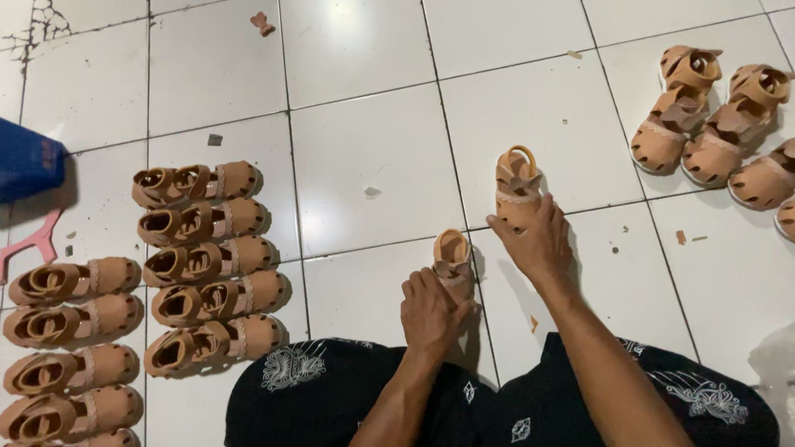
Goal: The person sits on the floor and assembles small beige sandals by attaching white lace-like straps to the ankle area. They handle each sandal individually, pick up straps from a plastic bag, and place the finished pairs in a row on the floor.
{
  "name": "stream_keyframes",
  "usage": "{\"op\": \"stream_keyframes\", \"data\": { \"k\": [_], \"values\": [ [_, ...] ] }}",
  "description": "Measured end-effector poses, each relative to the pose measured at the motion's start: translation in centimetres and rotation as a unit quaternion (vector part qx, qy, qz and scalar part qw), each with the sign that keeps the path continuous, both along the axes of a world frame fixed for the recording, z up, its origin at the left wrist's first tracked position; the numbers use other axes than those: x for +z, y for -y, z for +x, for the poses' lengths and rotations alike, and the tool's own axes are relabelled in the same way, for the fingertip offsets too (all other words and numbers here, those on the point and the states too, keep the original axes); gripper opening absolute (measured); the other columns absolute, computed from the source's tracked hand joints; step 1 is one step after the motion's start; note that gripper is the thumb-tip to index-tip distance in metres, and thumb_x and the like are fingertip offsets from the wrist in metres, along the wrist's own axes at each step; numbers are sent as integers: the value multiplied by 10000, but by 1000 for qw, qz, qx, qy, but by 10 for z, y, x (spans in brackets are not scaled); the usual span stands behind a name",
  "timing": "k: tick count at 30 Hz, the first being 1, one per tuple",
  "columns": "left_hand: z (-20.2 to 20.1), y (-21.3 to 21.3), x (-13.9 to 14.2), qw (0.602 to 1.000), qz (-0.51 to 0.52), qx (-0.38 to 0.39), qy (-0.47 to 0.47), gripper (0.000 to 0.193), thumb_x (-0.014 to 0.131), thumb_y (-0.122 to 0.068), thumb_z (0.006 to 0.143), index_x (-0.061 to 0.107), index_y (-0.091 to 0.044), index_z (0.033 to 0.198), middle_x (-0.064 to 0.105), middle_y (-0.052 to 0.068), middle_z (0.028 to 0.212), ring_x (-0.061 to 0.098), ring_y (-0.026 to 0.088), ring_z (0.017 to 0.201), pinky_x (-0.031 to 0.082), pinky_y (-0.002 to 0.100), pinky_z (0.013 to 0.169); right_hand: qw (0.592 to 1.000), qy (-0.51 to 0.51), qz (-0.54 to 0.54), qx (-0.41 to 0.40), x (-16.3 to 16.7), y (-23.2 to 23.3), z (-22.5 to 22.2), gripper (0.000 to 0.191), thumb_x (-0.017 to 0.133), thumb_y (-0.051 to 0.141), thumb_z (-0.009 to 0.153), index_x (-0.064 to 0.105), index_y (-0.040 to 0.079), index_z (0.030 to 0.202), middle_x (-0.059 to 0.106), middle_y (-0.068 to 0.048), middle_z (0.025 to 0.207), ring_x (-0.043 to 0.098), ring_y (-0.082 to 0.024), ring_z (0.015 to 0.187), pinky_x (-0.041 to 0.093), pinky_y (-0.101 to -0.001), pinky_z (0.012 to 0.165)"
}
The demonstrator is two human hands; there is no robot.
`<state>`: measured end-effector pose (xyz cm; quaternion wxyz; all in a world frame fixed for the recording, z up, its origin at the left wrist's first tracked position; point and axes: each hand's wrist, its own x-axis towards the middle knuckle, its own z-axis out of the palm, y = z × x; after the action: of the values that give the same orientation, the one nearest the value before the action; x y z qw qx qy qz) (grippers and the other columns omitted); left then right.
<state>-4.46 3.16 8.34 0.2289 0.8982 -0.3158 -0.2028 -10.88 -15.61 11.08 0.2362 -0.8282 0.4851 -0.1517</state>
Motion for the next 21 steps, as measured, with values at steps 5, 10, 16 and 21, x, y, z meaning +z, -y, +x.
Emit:
{"op": "stream_keyframes", "data": {
  "k": [5,10,16,21],
  "values": [
    [5,-4,-24,996,-89,-7,15,693,846,-167,701,486,-3,1270,549,193,1194,526,416,1093,503,480,907,994,-86,30,54,20,18,2,905,831,420,735,438,39,1455,592,-218,1326,579,-401,1226,510,-521,996],
    [14,-8,-26,982,-189,1,7,465,696,7,863,583,-36,1312,637,195,1250,587,432,1120,487,503,964,951,-205,166,163,41,31,-54,607,760,294,821,557,133,1370,637,-120,1331,626,-317,1223,503,-482,1034],
    [18,-20,5,967,-227,-46,-107,490,698,70,764,616,-20,1239,655,188,1249,590,409,1192,496,454,991,943,-190,151,228,26,10,-99,602,793,137,815,550,135,1366,645,-85,1335,622,-267,1250,493,-408,1093],
    [27,-36,26,963,-217,-114,-115,605,582,188,639,656,-16,1204,680,178,1199,635,398,1155,533,421,957,938,-169,91,288,9,-11,-102,604,725,-1,819,553,162,1375,607,-44,1395,551,-264,1319,481,-396,1104]
  ]
}}
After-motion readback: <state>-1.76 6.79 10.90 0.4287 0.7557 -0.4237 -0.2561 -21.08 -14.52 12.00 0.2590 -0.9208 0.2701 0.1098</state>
